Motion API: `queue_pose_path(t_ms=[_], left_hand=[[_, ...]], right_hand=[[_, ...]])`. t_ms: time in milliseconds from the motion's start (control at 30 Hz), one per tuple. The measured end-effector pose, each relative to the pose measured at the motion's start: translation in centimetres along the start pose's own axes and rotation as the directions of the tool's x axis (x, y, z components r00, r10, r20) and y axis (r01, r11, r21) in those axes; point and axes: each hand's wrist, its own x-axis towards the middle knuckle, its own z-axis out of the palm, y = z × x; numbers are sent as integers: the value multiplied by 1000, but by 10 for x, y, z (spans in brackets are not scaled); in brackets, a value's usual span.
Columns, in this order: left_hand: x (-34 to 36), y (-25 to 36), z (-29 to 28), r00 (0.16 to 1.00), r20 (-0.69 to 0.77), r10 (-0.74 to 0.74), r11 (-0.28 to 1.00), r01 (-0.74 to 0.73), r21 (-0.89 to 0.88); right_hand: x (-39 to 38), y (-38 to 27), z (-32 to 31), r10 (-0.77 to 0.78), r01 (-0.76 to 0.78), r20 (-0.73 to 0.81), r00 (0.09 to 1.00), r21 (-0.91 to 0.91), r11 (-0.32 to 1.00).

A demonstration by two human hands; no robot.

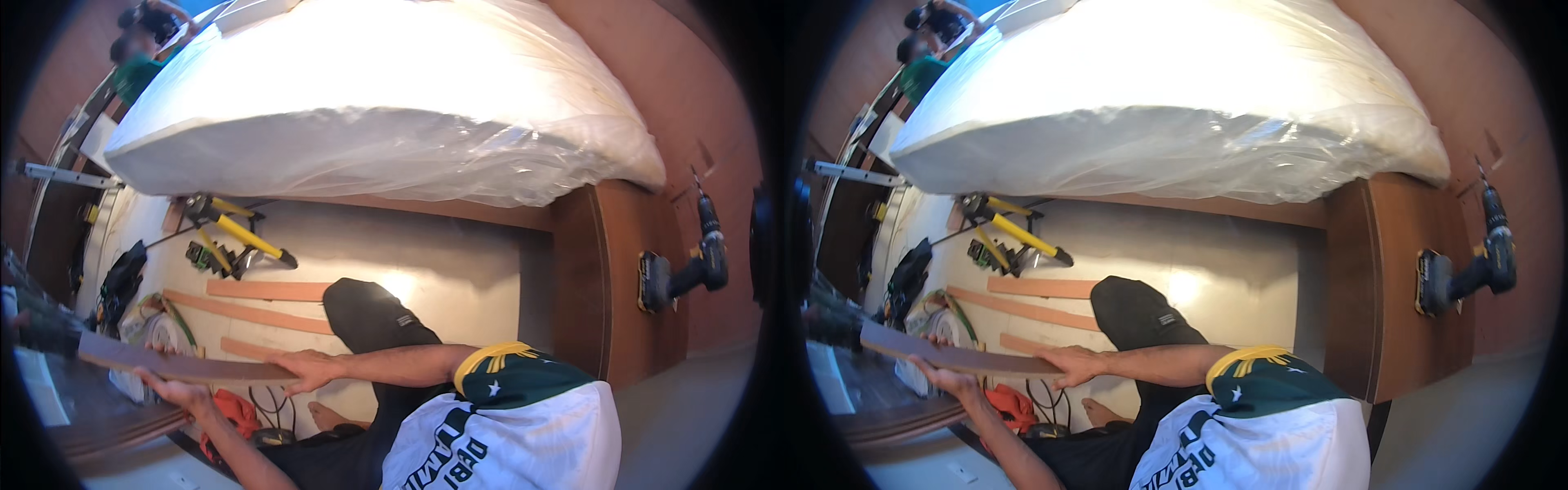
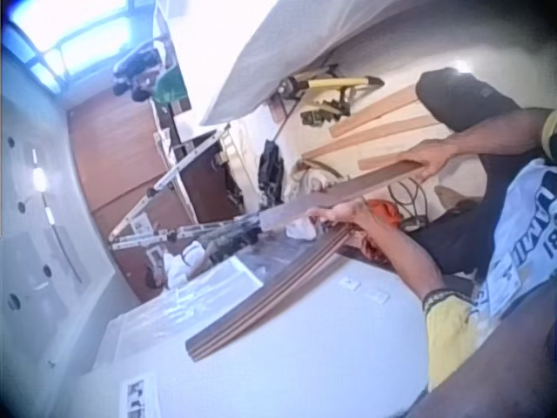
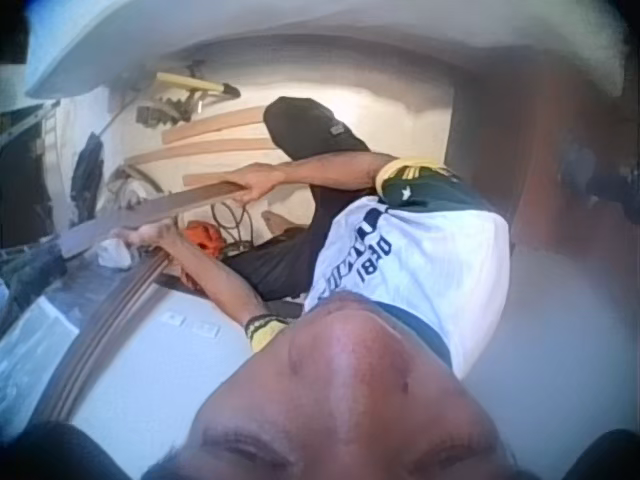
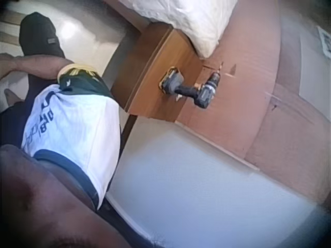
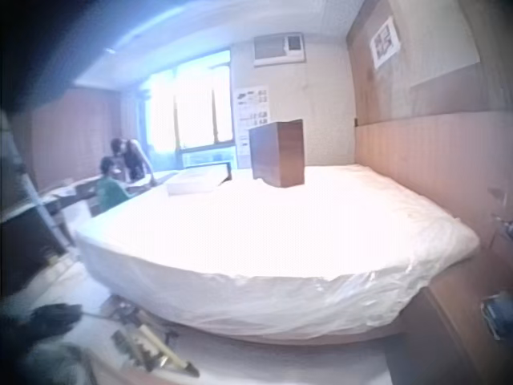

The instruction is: The person aligns and fits a wooden panel onto the side of a bedside cabinet, kemudian uses a jigsaw to trim another piece of wood while working on the floor.

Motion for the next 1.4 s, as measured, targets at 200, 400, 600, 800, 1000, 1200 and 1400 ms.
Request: queue_pose_path(t_ms=[200, 400, 600, 800, 1000, 1200, 1400], left_hand=[[48, -9, 5, 989, -124, -81, 997, 79, -21], [74, -73, 26, 936, 143, -323, 928, 343, -146], [-23, -198, 175, 652, 417, -633, 729, 684, 35], [-192, -194, 298, 94, 561, -822, 433, 743, 510], [-350, -219, 334, -358, 623, -695, 370, 565, 737], [-424, -251, 381, -301, 663, -686, 502, 463, 730], [-447, -264, 393, -295, 658, -693, 470, 508, 722]], right_hand=[[8, -20, -34, 25, 19, -439, 898, 97, 995], [-78, -52, -129, -97, 79, -741, 664, -60, 995], [-241, -82, -134, 20, -246, -987, 162, -21, 969], [-359, -157, 12, 87, -382, -923, -375, 240, 893], [-353, -194, 126, 56, -272, -522, -851, 528, 804], [-349, -150, 116, -46, -269, -393, -918, 537, 799], [-367, -119, 102, -49, -302, -417, -908, 569, 765]])
